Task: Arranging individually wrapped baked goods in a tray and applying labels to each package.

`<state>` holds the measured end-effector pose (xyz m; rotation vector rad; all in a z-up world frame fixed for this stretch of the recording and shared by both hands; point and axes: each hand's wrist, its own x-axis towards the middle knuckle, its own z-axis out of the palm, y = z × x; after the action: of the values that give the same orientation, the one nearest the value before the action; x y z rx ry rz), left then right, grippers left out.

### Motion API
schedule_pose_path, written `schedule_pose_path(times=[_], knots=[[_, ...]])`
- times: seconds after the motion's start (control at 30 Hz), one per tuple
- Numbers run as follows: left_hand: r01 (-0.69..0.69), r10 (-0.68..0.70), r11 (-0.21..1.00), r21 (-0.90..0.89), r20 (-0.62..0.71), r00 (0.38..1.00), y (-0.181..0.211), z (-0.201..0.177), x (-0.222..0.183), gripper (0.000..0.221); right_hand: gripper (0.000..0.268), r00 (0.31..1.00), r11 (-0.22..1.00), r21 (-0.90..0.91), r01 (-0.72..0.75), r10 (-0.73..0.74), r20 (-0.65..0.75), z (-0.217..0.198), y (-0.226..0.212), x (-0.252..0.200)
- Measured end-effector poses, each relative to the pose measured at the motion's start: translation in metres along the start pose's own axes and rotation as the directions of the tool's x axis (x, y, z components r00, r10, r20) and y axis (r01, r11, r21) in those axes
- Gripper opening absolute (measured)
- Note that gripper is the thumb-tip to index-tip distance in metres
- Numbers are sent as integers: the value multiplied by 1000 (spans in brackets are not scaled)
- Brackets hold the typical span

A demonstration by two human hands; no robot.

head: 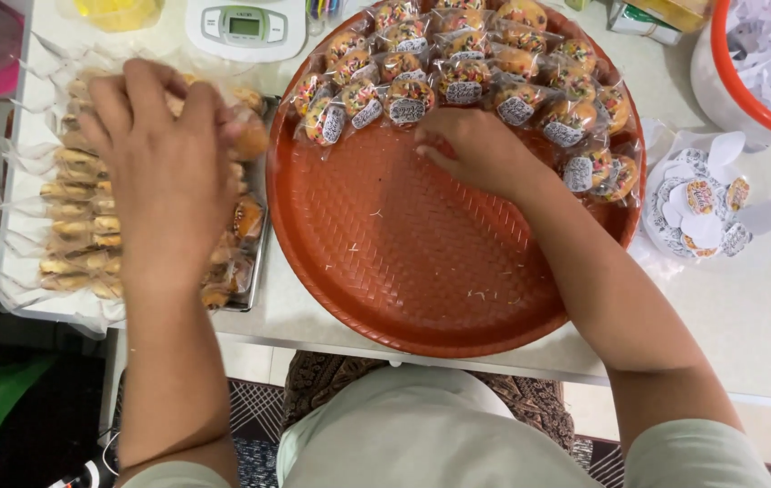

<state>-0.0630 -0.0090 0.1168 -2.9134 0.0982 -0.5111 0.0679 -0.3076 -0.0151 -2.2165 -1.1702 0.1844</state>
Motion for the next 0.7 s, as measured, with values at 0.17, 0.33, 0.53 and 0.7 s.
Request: schedule_pose_path(times=[0.17,0.33,0.53,0.7], knots=[[-38,11,978,-204,-131,991,80,3,35,19,40,991,989,150,-7,27,-131,-41,-32,-9],[-163,79,818,-551,-174,982,153,37,58,15,63,991,986,151,-66,82,-103,-57,-50,-17],[-291,70,766,-573,-376,924,167,60,70,27,60,940,996,70,-47,68,-333,-41,-39,-38],[-359,129,708,-608,-389,912,166,73,69,28,21,906,995,73,-63,87,-413,-11,-9,-41]])
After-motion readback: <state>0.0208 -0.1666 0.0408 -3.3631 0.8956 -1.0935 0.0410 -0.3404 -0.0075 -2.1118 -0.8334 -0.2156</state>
